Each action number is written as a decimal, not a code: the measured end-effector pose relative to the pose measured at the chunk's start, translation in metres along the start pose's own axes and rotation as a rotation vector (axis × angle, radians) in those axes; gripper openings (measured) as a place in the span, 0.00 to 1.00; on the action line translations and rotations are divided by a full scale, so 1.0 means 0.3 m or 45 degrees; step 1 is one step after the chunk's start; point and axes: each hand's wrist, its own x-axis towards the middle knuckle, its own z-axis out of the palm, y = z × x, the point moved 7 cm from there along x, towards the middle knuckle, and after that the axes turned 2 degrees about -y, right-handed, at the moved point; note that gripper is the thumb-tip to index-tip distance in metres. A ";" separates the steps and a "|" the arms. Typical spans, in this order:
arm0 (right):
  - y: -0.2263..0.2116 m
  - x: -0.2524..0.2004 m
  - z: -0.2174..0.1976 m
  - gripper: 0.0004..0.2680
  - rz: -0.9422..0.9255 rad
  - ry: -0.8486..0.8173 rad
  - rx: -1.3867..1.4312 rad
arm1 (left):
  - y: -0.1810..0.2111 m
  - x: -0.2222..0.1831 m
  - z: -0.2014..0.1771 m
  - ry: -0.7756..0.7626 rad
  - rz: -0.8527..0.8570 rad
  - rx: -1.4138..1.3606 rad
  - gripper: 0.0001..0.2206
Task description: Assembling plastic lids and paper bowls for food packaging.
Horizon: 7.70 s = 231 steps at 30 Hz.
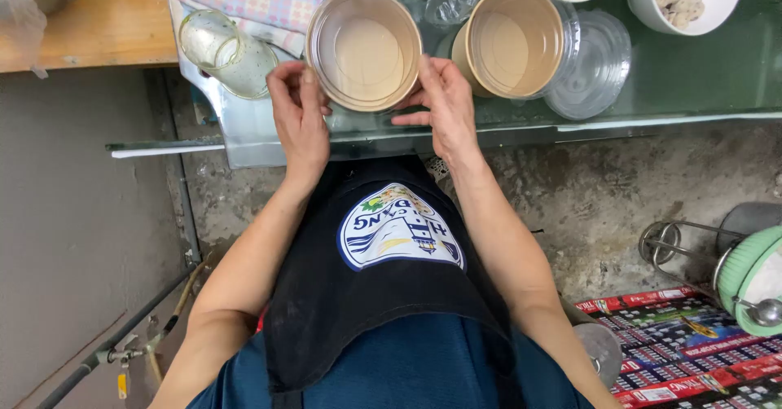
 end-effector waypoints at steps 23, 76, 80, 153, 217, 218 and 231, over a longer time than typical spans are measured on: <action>-0.002 0.010 -0.056 0.12 -0.272 0.090 -0.191 | 0.162 0.036 0.028 -0.323 0.490 0.533 0.21; 0.109 -0.097 -0.052 0.06 0.292 -0.193 0.225 | -0.027 -0.057 -0.021 -0.215 -0.631 -0.229 0.15; 0.074 -0.059 -0.026 0.07 0.158 -0.136 0.292 | -0.013 -0.032 0.067 -0.346 -0.557 -0.312 0.10; 0.004 -0.192 -0.060 0.12 0.051 -0.134 0.423 | 0.191 -0.045 0.133 -0.507 1.018 0.772 0.64; -0.364 -0.294 -0.791 0.06 -1.257 0.165 -1.624 | 0.425 -0.236 0.673 -0.051 1.059 0.804 0.10; -0.380 -0.307 -0.799 0.06 -1.293 0.267 -1.592 | 0.412 -0.225 0.629 -0.003 0.955 0.609 0.08; -0.465 -0.345 -1.057 0.08 -0.740 0.538 -0.011 | 0.170 -0.231 0.360 -0.121 -0.150 -0.619 0.07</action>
